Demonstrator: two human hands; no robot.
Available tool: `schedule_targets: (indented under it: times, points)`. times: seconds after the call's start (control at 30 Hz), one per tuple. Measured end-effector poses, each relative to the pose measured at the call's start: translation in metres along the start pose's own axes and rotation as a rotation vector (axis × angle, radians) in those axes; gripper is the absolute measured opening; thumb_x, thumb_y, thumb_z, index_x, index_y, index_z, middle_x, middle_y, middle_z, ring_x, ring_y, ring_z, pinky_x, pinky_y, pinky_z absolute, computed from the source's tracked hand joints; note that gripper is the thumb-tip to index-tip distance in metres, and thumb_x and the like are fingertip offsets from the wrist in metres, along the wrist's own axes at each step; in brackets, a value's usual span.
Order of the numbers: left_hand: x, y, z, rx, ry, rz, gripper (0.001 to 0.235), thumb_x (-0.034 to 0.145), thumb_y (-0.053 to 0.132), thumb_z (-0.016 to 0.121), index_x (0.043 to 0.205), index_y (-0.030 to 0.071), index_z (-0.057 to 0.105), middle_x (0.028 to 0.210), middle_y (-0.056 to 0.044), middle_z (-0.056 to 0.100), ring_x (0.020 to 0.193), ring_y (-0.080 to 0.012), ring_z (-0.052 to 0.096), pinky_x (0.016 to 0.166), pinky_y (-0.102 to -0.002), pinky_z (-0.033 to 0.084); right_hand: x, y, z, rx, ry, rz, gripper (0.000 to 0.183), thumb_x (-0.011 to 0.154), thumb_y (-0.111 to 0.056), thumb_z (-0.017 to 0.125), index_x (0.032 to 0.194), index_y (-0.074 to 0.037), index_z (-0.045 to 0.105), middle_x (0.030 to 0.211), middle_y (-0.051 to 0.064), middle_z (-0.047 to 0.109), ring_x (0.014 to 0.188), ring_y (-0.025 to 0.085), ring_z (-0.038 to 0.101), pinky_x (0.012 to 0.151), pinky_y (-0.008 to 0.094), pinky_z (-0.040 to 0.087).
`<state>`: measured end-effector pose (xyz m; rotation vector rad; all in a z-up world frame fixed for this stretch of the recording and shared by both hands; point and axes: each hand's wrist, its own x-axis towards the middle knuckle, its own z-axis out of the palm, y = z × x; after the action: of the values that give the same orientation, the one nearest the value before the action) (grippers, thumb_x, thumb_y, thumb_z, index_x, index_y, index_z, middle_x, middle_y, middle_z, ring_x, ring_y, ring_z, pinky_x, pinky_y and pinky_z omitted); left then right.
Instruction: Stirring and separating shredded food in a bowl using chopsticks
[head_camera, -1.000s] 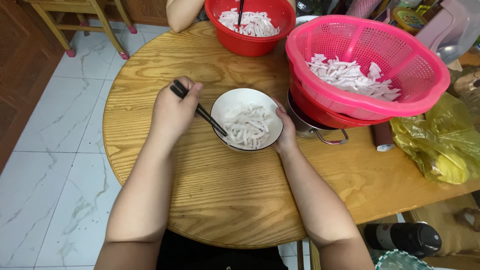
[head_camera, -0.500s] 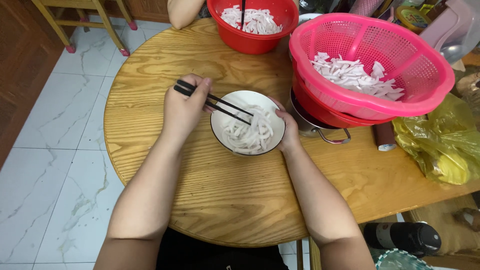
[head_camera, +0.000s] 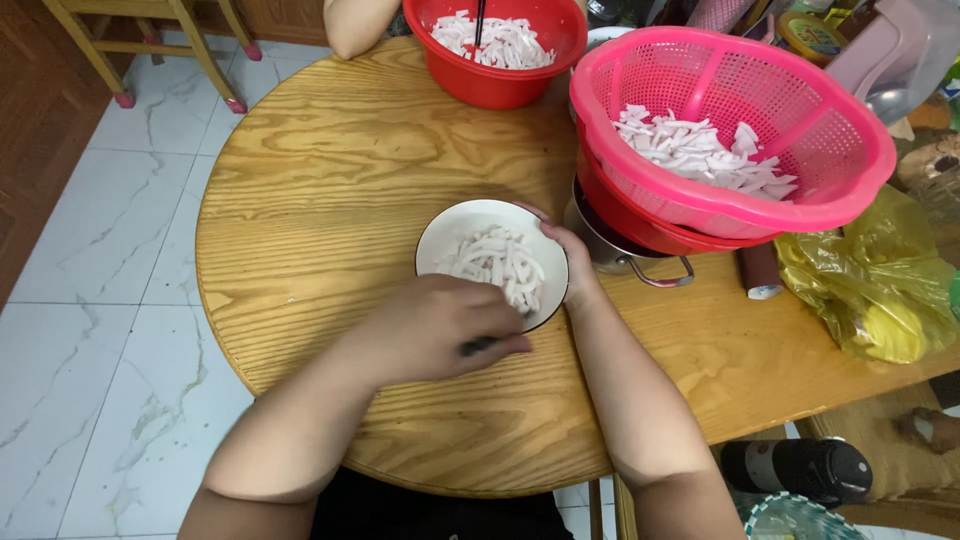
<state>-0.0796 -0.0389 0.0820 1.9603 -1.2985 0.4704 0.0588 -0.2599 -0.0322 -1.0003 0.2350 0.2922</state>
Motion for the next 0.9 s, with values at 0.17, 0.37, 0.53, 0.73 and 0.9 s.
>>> schedule_targets:
  times: [0.17, 0.37, 0.53, 0.73, 0.9]
  points:
    - [-0.004, -0.029, 0.024, 0.151, -0.082, -0.063, 0.01, 0.099, 0.024, 0.061, 0.096, 0.015, 0.063, 0.084, -0.009, 0.064, 0.08, -0.0348, 0.068, 0.068, -0.046, 0.056, 0.02, 0.013, -0.025, -0.032, -0.161, -0.046, 0.061, 0.081, -0.034, 0.063, 0.14, -0.022, 0.061, 0.121, 0.022, 0.07, 0.113, 0.037, 0.068, 0.106, 0.049, 0.051]
    - [-0.006, -0.034, 0.002, 0.285, 0.103, -0.023, 0.017, 0.099, 0.027, 0.065, 0.088, 0.016, 0.059, 0.077, -0.005, 0.061, 0.073, -0.0289, 0.069, 0.062, -0.04, 0.057, 0.018, 0.008, -0.021, -0.119, -0.14, -0.055, 0.06, 0.08, -0.037, 0.063, 0.139, -0.025, 0.063, 0.114, 0.018, 0.073, 0.104, 0.033, 0.07, 0.1, 0.045, 0.054]
    - [-0.015, -0.043, -0.018, 0.363, 0.206, -0.075, 0.015, 0.1, 0.03, 0.067, 0.092, 0.017, 0.063, 0.083, -0.004, 0.067, 0.077, -0.0289, 0.071, 0.065, -0.041, 0.058, 0.019, 0.012, -0.024, -0.097, -0.071, -0.039, 0.058, 0.079, -0.04, 0.068, 0.135, -0.028, 0.067, 0.104, 0.019, 0.075, 0.094, 0.034, 0.072, 0.096, 0.047, 0.056]
    - [-0.013, -0.057, -0.018, 0.389, 0.171, -0.231, 0.014, 0.099, 0.031, 0.067, 0.094, 0.018, 0.065, 0.082, -0.005, 0.068, 0.079, -0.0287, 0.071, 0.068, -0.041, 0.057, 0.029, 0.023, -0.042, -0.107, -0.317, -0.145, 0.068, 0.084, -0.039, 0.055, 0.147, -0.014, 0.055, 0.124, 0.022, 0.068, 0.112, 0.034, 0.068, 0.104, 0.049, 0.051]
    - [-0.01, -0.055, -0.022, 0.143, 0.098, -0.33, 0.014, 0.095, 0.028, 0.07, 0.096, 0.014, 0.067, 0.084, -0.012, 0.072, 0.084, -0.0367, 0.072, 0.072, -0.045, 0.058, 0.033, 0.026, -0.048, -0.116, -0.367, -0.173, 0.068, 0.086, -0.038, 0.051, 0.15, -0.013, 0.051, 0.13, 0.025, 0.065, 0.118, 0.039, 0.064, 0.109, 0.051, 0.046]
